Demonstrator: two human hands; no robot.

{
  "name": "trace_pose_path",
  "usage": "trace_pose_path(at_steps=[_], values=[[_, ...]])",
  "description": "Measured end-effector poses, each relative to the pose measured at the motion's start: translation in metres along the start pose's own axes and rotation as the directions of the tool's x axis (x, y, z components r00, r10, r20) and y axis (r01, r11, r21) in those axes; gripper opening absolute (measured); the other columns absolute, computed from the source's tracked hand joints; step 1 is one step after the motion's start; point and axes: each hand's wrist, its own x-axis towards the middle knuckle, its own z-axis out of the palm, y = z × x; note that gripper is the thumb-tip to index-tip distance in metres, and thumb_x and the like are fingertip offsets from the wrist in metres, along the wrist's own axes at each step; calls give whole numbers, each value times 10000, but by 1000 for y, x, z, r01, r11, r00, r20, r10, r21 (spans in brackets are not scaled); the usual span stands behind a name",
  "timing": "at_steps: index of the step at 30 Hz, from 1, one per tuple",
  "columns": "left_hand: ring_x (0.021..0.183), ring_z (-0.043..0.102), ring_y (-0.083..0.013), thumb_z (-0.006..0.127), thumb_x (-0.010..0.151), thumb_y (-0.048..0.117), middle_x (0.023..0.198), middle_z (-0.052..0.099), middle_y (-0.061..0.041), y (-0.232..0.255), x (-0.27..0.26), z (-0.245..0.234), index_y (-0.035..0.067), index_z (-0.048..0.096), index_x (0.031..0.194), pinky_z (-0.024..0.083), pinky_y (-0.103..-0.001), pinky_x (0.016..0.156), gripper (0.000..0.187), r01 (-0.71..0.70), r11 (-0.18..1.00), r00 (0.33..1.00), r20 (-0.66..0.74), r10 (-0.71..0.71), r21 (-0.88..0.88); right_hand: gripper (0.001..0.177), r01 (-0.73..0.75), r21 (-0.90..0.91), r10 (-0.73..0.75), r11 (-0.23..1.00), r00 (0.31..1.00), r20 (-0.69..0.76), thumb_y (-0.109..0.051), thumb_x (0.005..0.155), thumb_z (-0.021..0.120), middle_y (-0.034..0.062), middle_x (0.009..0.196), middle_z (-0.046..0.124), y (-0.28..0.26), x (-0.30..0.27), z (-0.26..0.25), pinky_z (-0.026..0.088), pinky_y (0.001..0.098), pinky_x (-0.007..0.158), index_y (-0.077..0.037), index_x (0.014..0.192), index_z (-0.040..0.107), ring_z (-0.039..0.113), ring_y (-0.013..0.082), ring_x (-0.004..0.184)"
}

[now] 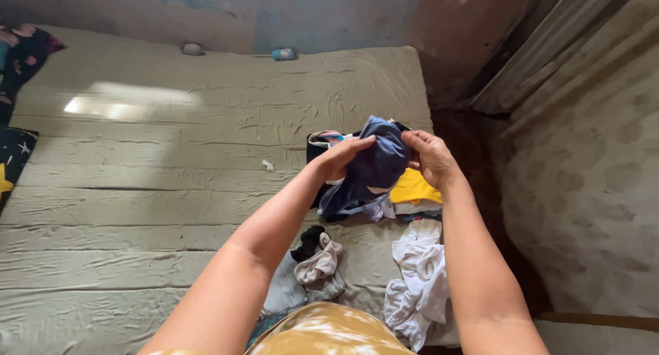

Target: Organize and fold various articles of clothing from boxes onto a bed.

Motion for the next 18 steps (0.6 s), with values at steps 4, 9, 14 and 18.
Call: trace_pose_path(at_steps=[4,9,14,18], values=[[1072,720,-229,602,1007,442,1209,735,-113,7,11,-14,25,675,1232,553,-403,1005,480,86,991,996,21,-84,-103,130,-177,-42,181,983,978,99,-219,908,725,-44,905,732,16,-5,-15,563,280,683,-159,1022,708,702,89,788],[1182,696,-256,534,997,579,1321,699,-128,20,5,-16,44,626,1352,493,-449,1119,649,163,964,984,102,-144,-212,136,-186,94,167,978,969,182,-147,917,731,8,990,754,61,24,-38,542,349,735,-112,1049,730,691,132,871],[1189,691,-253,525,968,612,1329,700,-123,36,2,0,56,623,1362,496,-447,1095,689,196,962,975,141,-171,-190,203,-47,346,-51,937,962,269,-58,903,687,60,1027,760,55,26,-26,600,356,850,-57,1103,725,719,185,928],[1102,722,-253,545,976,617,1240,734,-135,35,-1,-9,34,652,1315,544,-436,1018,683,161,958,979,165,-123,-238,175,22,373,-107,928,972,207,-18,901,712,56,978,750,43,33,-22,613,367,791,-75,1063,679,731,185,885]])
